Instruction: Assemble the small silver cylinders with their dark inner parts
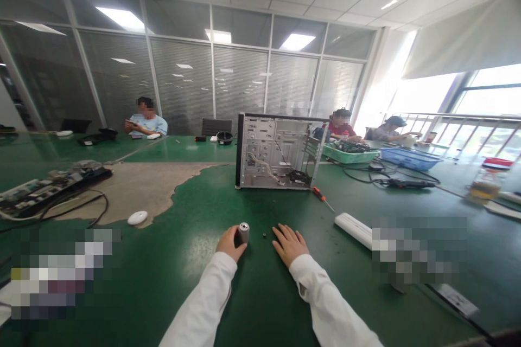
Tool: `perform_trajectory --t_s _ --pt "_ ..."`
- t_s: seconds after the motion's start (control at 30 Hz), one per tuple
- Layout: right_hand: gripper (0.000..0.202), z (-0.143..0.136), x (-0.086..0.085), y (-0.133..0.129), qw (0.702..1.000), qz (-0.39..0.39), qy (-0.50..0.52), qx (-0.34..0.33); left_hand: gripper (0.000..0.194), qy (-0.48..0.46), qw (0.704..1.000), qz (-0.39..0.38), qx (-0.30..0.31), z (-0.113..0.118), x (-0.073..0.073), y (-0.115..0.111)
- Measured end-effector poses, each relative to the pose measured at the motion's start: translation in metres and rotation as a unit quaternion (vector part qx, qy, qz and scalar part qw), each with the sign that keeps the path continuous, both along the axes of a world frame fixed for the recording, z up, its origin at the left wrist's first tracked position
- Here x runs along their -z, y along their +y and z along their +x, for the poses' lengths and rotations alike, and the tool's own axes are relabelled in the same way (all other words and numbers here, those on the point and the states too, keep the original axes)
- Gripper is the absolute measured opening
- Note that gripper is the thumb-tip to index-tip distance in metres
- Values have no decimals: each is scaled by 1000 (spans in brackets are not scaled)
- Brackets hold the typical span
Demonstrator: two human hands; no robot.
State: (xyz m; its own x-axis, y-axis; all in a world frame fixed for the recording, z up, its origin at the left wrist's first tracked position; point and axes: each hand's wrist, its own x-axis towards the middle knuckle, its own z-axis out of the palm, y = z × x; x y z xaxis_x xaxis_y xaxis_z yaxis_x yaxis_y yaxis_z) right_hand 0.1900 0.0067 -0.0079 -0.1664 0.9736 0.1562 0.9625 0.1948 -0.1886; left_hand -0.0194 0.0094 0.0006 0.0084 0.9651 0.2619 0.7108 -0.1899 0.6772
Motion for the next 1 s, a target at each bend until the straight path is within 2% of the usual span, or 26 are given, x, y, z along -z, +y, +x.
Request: perform_trajectory --t_s 0.27,0.4,0.67,0.87,1.0 --pt "46 7 3 -19 999 -12 -10 45 49 57 998 -10 -22 0 0 -6" --pt "47 10 1 -36 998 -22 -15 62 50 108 994 5 -30 1 2 -18" --pt "48 10 0 -72 995 -37 -27 90 46 211 973 -6 -96 5 1 -74" --pt "48 9 0 -103 994 -41 -31 94 41 228 967 -17 -113 3 -1 -115" --pt "47 6 -5 -115 994 -38 -31 101 37 237 963 -20 -126 6 -9 -130"
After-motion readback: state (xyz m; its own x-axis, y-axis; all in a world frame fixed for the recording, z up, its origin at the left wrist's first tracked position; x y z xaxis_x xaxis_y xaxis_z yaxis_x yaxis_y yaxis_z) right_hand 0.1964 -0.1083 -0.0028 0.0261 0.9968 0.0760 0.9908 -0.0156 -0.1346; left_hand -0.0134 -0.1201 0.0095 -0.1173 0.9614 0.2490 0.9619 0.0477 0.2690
